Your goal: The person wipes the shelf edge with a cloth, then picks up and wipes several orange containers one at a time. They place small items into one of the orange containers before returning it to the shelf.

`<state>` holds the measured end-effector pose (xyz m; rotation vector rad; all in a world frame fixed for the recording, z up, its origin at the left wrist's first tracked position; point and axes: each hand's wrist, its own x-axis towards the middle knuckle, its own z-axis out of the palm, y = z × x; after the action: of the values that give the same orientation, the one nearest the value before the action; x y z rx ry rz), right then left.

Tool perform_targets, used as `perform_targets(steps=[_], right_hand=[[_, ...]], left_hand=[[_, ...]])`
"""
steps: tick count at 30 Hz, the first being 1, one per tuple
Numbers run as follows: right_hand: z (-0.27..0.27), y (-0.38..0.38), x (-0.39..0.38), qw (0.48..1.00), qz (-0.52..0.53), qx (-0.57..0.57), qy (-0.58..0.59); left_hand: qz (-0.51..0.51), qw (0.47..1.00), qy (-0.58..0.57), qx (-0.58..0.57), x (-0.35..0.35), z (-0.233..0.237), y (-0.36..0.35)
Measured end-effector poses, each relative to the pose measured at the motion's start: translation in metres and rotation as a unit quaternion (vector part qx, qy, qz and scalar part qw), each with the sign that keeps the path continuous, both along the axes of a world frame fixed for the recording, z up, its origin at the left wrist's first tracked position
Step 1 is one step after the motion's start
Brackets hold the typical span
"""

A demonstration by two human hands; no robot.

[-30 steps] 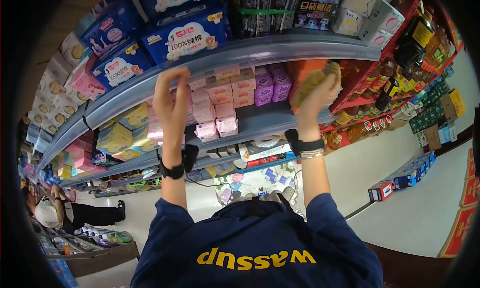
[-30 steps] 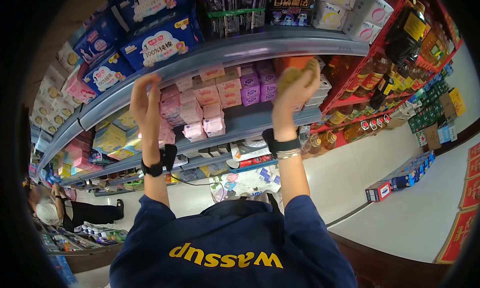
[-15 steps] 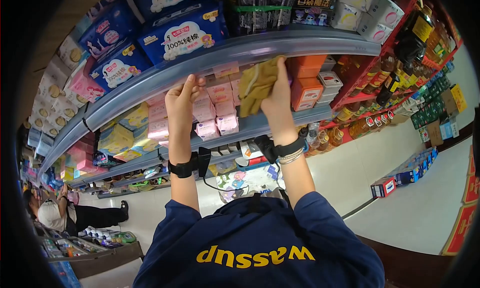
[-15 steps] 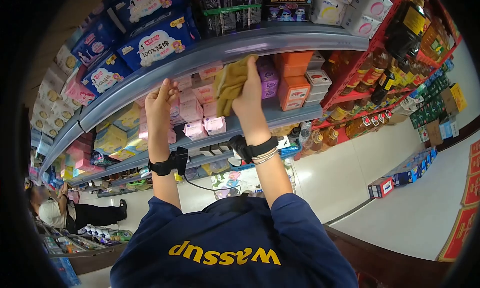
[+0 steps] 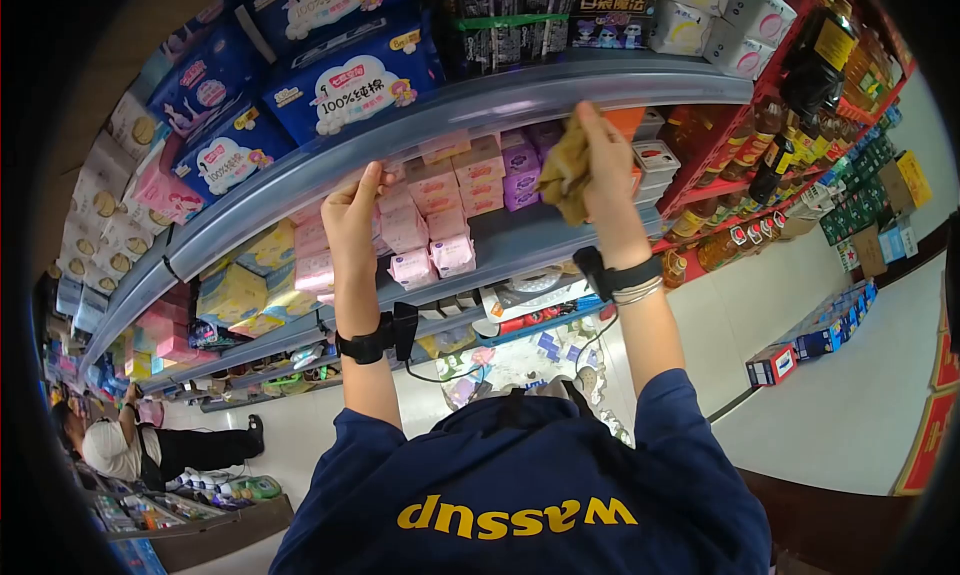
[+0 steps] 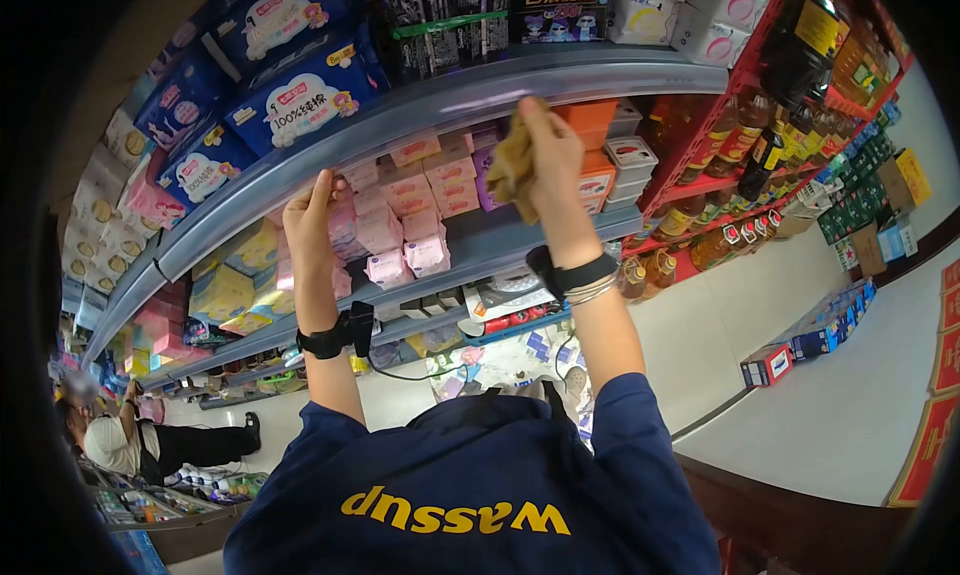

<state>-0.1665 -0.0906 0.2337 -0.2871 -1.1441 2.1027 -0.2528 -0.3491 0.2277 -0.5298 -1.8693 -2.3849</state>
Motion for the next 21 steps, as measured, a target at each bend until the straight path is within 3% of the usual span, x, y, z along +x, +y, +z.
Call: perform_targets(steps=[3,9,11,15,16,19,21], right_hand=[[0.004,0.032,0.004,0.996,-0.068,-0.042,-0.031],[-0.001,0.000,-0.015,0.977,0.016,-0.170,0.131],[-0.005,-0.043,-0.023,0.963,0.113,-0.150,0.191],[-0.020,-0.144,-0.054,0.995,0.025,-0.065,0.072],[-0.016,-0.159,-0.054,0.994,0.048,-0.068,0.077],[-0.014,-0.162,-0.053,0.989,0.073,-0.086,0.099],[-0.024,-0.136,-0.053,0.995,0.085,0.031,0.031]], left_hand=[[0.002,1.000,0.002,-0.011,-0.001,0.000,-0.001],[-0.003,0.999,0.020,-0.033,-0.003,-0.002,-0.002],[0.007,0.998,0.006,-0.054,-0.001,0.002,-0.003],[0.014,0.998,-0.005,-0.061,-0.006,-0.002,-0.005],[0.015,0.998,-0.007,-0.063,-0.004,-0.001,-0.004],[0.014,0.999,-0.034,-0.006,0.002,0.004,-0.001],[0.041,0.998,0.012,-0.038,-0.001,0.001,-0.003]])
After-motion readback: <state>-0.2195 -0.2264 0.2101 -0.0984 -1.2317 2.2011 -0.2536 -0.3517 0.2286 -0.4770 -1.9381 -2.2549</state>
